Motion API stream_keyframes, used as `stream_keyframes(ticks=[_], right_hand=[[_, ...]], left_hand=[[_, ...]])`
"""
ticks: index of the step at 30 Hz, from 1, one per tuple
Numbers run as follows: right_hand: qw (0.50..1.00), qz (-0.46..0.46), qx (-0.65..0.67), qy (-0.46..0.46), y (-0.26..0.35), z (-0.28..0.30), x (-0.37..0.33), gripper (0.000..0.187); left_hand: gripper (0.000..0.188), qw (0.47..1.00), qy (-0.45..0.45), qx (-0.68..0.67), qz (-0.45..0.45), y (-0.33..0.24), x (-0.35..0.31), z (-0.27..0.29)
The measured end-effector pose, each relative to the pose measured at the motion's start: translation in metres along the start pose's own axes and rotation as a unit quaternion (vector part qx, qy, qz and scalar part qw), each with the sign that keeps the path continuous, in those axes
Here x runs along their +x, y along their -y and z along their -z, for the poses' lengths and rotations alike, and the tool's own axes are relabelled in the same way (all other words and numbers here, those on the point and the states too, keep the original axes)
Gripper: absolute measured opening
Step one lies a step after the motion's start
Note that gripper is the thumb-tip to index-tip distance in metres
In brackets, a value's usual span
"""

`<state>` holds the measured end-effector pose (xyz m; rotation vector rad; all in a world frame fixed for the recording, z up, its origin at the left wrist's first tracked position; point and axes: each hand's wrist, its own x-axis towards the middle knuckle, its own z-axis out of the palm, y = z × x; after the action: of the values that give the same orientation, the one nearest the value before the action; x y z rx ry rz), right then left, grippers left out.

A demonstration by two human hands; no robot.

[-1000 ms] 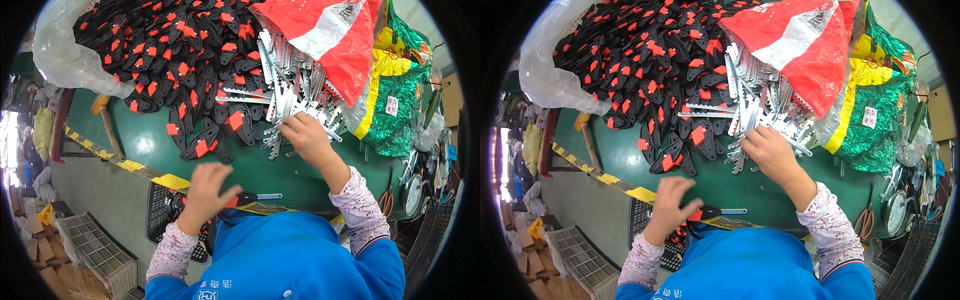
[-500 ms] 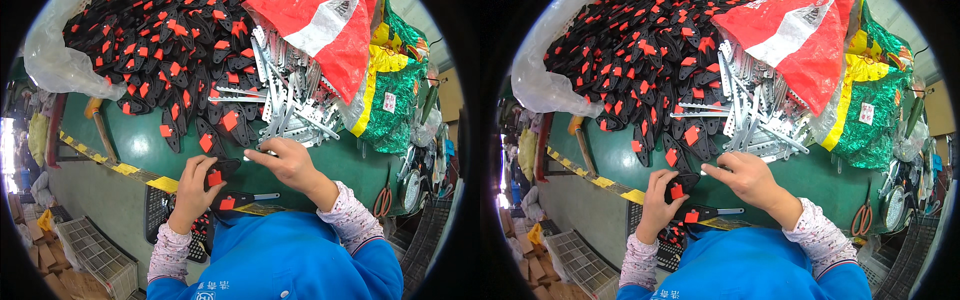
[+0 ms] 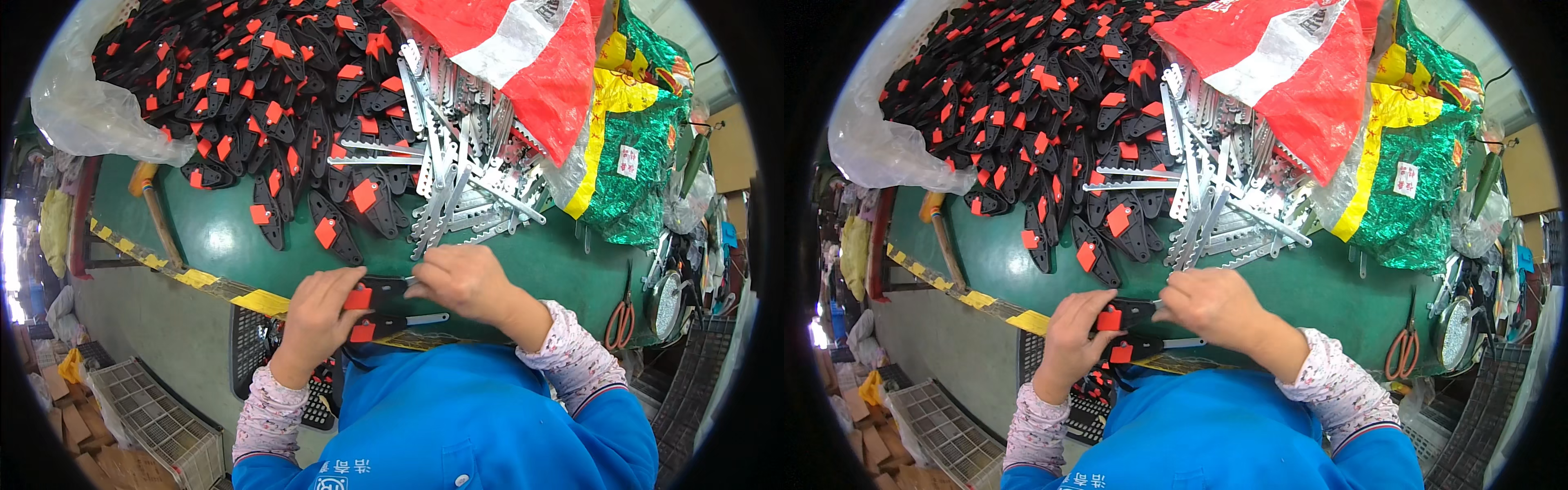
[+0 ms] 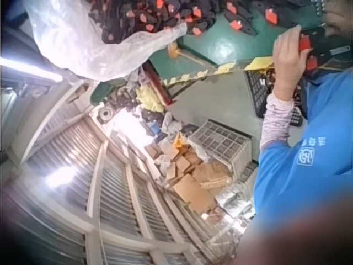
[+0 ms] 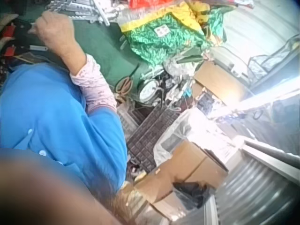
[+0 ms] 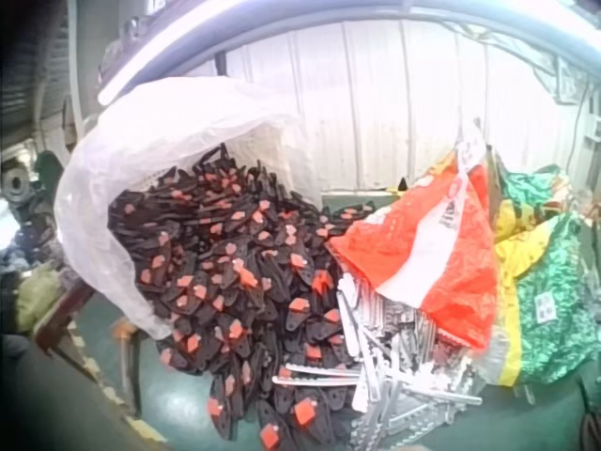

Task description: The person repeatedly picks up black plastic handles and serrated metal blades from a green workbench, inserts the blades into the handles, and places the assembled tools into a pile. The process continues throughout the clip with consistent hand movements.

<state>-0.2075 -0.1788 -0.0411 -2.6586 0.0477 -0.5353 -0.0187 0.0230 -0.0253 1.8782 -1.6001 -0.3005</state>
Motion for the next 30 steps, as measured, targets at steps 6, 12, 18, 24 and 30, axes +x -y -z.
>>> stream_keyframes(ticks=[6,12,18,24,30], right_hand=[[0.996,-0.034,0.083,-0.010,0.014,-0.011,0.002,0.035],[0.990,-0.022,0.125,0.059,0.009,-0.019,-0.013,0.029],[0.999,-0.011,-0.042,-0.025,-0.023,-0.001,0.003,0.020],[0.992,-0.019,-0.122,0.020,-0.057,0.010,0.028,0.027],[0.990,0.021,-0.111,0.079,-0.066,0.014,0.037,0.021]], left_hand=[[0.069,0.998,0.049,-0.029,0.019,-0.007,-0.003,-0.005],[0.046,0.997,-0.050,0.049,0.022,0.007,0.014,-0.009],[0.057,0.907,-0.001,0.244,0.342,0.027,0.074,-0.009],[0.051,0.958,-0.066,0.130,0.246,0.046,0.055,-0.021],[0.040,0.992,-0.080,0.082,0.061,0.034,0.024,-0.010]])
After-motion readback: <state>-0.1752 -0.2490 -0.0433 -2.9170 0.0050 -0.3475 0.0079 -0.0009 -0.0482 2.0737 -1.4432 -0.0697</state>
